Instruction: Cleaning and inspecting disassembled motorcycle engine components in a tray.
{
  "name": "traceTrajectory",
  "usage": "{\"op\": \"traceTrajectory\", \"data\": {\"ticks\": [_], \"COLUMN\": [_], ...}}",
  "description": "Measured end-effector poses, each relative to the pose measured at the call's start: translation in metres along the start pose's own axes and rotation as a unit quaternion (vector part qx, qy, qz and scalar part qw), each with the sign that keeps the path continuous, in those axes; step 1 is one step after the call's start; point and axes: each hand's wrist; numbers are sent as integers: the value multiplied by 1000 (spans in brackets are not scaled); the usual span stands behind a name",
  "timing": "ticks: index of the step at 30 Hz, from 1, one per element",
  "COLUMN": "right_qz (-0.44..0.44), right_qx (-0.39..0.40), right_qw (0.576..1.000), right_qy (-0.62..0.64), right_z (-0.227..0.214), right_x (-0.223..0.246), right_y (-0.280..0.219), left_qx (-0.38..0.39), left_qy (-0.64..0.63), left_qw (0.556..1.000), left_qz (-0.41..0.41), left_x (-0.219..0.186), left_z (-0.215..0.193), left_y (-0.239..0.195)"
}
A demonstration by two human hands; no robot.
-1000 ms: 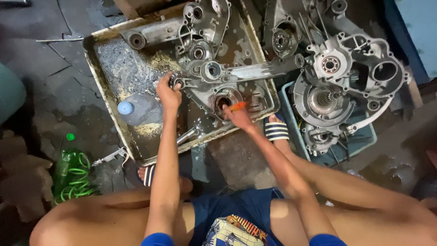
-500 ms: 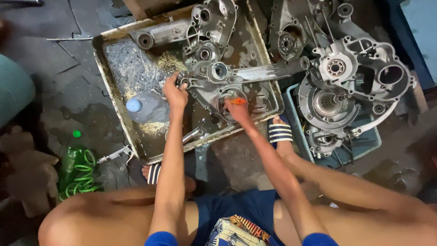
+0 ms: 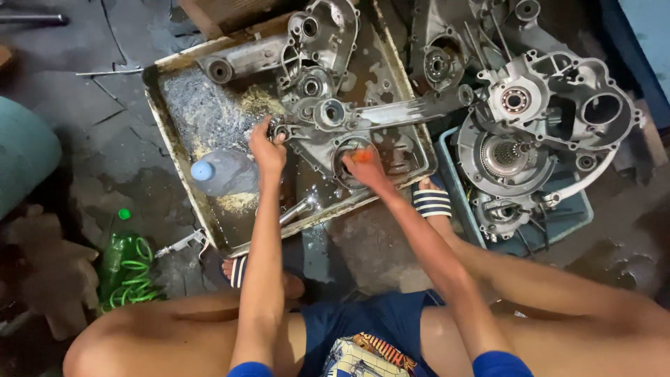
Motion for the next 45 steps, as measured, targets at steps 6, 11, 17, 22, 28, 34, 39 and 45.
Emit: {"op": "traceTrajectory", "data": {"ticks": [6,11,17,22,28,34,39,45], "right_qz": [-216,-258,-235,-279,-248,-124,-49,100], "right_qx": [-25,-33,-15,-44,-93,-1,110,232], "right_qw": [967,932,962,956,959,991,990,967], "right_qy": [-136,-254,-141,-78,-104,-47,-68,3], "right_z": [11,0,6,-18,-7,-11,-3,-45], "right_x": [-33,-28,-28,3,18,18,18,45], "right_y": [23,4,6,-2,-4,0,-1,-15], "left_qx": [-8,2,8,-5,9,21,20,6], "left_qy": [9,17,30,34,35,-36,-49,-83], "left_qw": [1000,1000,999,997,996,993,993,990], "left_qz": [15,-2,-28,-67,-86,-109,-110,-111], "left_x": [3,-1,16,18,27,5,14,18], "left_z": [4,-2,3,3,3,-9,-2,-4], "left_y": [1,1,7,9,17,17,16,18]}}
Point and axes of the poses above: each hand's wrist, its own y-axis towards the middle knuckle, its own z-axis out of the palm, x = y × z, and after that the axes turned 6 degrees about x, right-handed
